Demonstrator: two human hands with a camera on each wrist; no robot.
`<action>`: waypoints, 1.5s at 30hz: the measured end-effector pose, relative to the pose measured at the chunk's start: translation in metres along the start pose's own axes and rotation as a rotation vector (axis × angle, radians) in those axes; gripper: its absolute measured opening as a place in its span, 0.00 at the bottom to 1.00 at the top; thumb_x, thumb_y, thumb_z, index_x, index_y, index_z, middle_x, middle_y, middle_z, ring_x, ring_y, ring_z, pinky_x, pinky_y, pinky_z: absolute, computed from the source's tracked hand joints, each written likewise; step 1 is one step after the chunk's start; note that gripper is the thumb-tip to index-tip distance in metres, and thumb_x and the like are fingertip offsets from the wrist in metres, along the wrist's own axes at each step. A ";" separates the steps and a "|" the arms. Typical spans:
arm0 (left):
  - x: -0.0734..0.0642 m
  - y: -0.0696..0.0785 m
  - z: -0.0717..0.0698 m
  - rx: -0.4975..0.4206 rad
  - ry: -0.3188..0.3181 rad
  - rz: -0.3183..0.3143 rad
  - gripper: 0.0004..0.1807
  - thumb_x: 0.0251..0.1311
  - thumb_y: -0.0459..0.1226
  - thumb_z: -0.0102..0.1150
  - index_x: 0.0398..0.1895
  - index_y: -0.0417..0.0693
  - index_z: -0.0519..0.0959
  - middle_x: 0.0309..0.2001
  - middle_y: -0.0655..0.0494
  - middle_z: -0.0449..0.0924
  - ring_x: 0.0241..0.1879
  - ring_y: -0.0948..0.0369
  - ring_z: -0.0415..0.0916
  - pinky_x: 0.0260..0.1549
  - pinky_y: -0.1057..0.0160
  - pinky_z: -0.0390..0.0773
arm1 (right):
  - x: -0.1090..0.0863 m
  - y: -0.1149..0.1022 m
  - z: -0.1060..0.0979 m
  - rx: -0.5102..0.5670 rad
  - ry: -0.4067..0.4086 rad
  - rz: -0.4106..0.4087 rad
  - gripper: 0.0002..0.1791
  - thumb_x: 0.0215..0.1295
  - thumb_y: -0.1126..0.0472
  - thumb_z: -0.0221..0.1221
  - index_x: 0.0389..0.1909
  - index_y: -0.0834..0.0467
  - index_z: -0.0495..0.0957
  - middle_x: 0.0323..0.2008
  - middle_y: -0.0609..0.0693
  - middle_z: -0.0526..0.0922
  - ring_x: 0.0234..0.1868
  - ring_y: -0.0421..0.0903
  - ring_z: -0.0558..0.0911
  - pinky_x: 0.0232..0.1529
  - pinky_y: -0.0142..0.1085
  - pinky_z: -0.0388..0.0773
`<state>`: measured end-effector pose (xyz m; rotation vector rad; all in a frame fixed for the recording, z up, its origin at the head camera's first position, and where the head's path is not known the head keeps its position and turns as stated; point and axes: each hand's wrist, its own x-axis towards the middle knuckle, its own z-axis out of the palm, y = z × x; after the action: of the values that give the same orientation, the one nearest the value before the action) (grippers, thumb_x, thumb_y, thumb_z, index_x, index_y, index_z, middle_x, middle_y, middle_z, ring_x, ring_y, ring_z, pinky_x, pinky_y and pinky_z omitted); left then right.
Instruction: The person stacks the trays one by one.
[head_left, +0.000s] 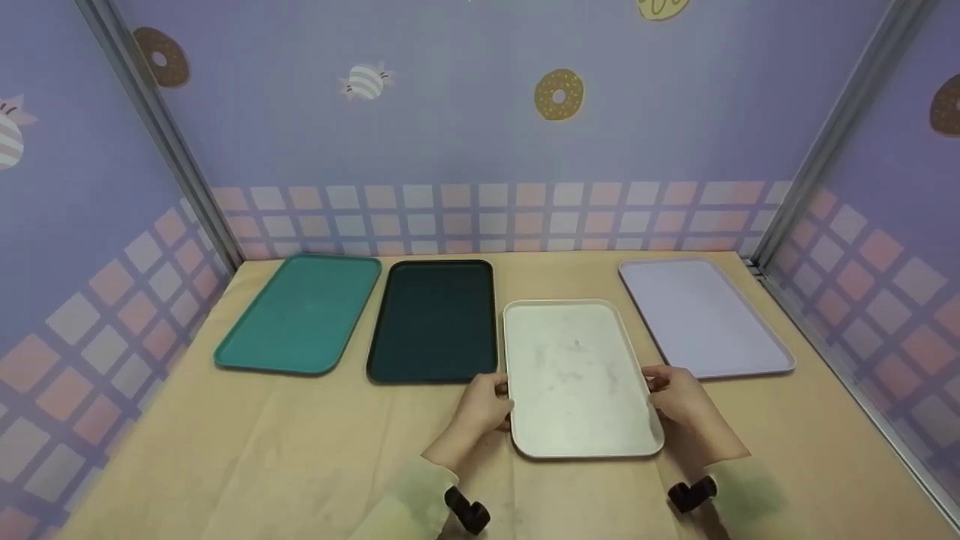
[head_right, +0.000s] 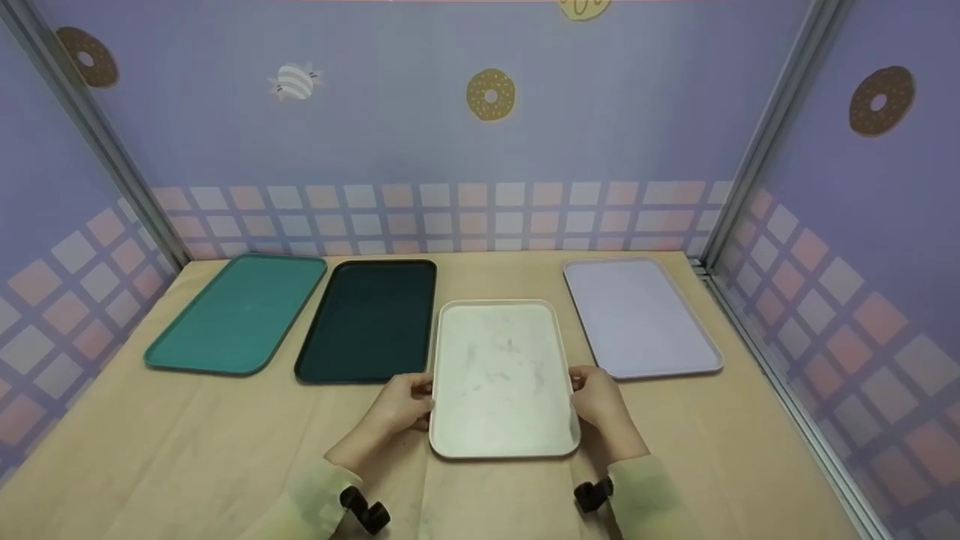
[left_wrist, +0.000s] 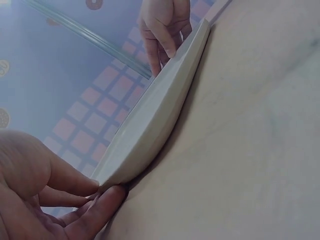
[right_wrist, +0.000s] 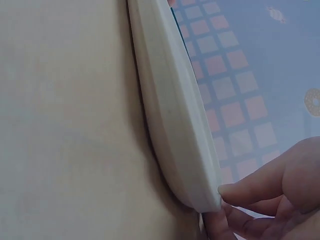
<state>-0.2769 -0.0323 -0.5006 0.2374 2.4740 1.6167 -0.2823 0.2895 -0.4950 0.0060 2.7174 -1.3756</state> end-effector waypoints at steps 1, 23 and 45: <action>0.000 -0.001 0.000 -0.002 -0.006 -0.005 0.16 0.60 0.19 0.53 0.49 0.31 0.82 0.38 0.43 0.82 0.30 0.60 0.80 0.24 0.64 0.86 | 0.000 0.000 0.000 -0.009 0.000 -0.004 0.32 0.55 0.79 0.53 0.65 0.80 0.68 0.42 0.67 0.81 0.38 0.49 0.77 0.28 0.31 0.75; 0.000 -0.002 0.000 -0.065 -0.007 -0.045 0.23 0.61 0.18 0.55 0.61 0.31 0.78 0.46 0.41 0.81 0.37 0.58 0.81 0.27 0.60 0.87 | -0.001 0.019 -0.035 -0.216 0.153 -0.215 0.20 0.69 0.66 0.63 0.60 0.69 0.78 0.57 0.71 0.79 0.58 0.69 0.79 0.58 0.59 0.78; 0.000 -0.005 0.000 -0.097 -0.015 -0.092 0.31 0.62 0.19 0.56 0.71 0.30 0.69 0.55 0.39 0.78 0.44 0.56 0.83 0.29 0.62 0.87 | -0.001 0.063 -0.068 -0.395 0.156 -0.280 0.11 0.65 0.73 0.61 0.47 0.68 0.85 0.46 0.67 0.83 0.50 0.67 0.82 0.53 0.60 0.79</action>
<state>-0.2768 -0.0342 -0.5054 0.1205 2.3506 1.6851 -0.2839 0.3814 -0.5053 -0.3191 3.1719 -0.8941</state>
